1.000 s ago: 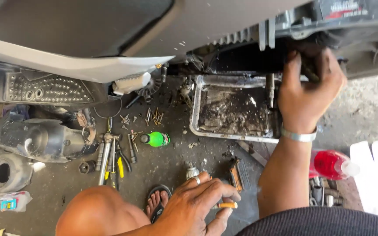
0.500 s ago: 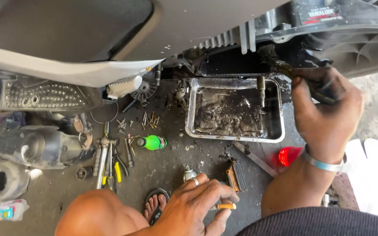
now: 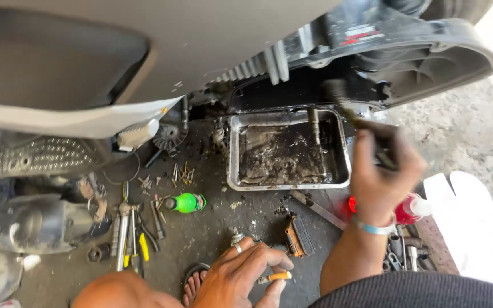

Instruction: Scrubbing the interior of a motorcycle engine casing with a brush to remove oil and dirt.

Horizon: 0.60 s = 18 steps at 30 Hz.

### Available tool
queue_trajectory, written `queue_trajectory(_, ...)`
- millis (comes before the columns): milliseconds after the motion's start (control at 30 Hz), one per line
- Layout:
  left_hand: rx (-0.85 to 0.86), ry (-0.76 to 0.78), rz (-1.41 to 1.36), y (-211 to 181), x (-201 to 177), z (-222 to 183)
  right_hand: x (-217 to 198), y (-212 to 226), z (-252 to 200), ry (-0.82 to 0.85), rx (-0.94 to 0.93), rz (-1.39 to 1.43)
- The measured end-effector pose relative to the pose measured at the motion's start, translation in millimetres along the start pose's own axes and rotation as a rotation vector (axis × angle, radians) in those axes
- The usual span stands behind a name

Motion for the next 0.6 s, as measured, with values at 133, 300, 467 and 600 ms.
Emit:
queue_trajectory(133,0.199,-0.1,0.036,-19.9,-2.4,-5.5,5.9,-22.2,11.5,-0.076,0.099,-0.064)
queue_trajectory(300,0.225,-0.134,0.036,-24.0,-1.8,-2.3,62.9,-3.9,33.4,0.001,-0.129,-0.089)
queue_trajectory(467,0.104,-0.237,0.042,-16.5,-9.2,-2.3,47.5,-22.6,23.6,-0.19,-0.147,-0.042)
queue_trajectory(600,0.237,-0.245,0.019,-27.0,-4.8,1.7,51.4,-13.2,36.9,-0.109,-0.128,0.014)
Point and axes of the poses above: each hand's wrist, its own z-axis towards the middle knuckle, its own x-axis out of the palm, y = z × x, the point moved 10 cm from there along z, towards the middle knuckle, and after that the axes turned 6 degrees about -x, right-handed, at the moved point
